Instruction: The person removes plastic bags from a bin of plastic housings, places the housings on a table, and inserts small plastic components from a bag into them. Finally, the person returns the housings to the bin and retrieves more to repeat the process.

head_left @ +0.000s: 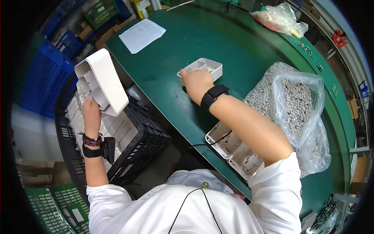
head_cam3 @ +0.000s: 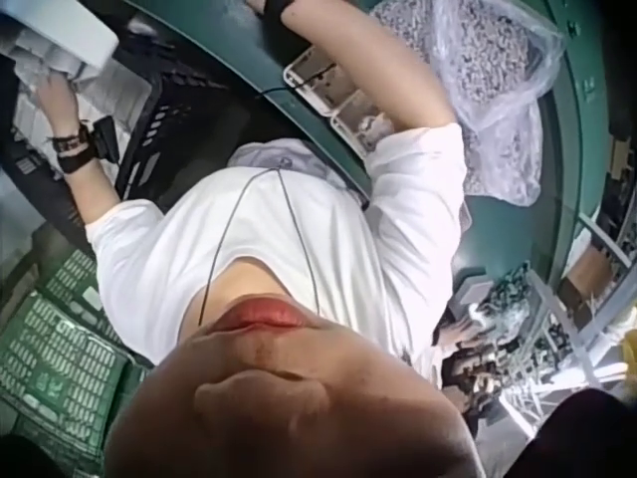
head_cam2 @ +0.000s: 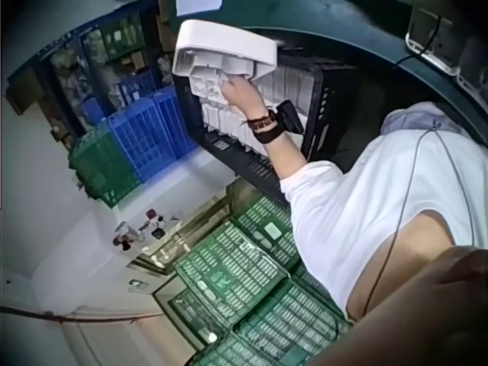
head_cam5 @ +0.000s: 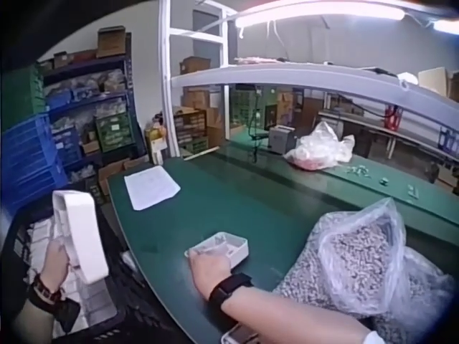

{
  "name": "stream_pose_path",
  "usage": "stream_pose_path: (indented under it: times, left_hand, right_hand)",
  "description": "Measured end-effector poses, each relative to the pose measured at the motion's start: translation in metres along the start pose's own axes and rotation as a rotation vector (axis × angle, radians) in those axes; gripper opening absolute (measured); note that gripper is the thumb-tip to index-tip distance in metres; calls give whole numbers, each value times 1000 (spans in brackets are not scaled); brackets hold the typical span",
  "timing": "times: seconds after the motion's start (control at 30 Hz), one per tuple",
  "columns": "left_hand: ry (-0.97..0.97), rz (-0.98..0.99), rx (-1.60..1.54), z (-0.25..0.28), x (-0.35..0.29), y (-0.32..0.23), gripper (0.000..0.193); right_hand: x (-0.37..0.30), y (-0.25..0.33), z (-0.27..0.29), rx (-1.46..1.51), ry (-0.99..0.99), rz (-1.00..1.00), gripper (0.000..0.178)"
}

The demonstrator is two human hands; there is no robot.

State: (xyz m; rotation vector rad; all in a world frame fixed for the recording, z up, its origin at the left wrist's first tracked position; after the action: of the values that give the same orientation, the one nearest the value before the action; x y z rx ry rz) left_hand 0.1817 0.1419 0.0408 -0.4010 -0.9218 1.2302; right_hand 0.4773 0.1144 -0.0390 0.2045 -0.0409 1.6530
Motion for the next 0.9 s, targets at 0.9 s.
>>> stream_pose_path:
  times: [0.9]
  left_hand:
    - [1114, -410, 401, -219, 10, -36, 39]
  right_hand:
    - [-119, 12, 9, 218, 118, 52, 28]
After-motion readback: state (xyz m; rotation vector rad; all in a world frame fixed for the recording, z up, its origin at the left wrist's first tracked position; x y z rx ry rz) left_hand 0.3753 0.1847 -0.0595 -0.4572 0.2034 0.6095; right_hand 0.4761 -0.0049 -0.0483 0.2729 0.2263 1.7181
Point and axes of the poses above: each hand's wrist, its own x-axis towards the middle knuckle, its own z-axis out of the back of the hand, y = z × x, the point moved 6 cm from there along x, towards the middle knuckle, and after that the axes turned 4 degrees about -y, right-handed, at the moved point
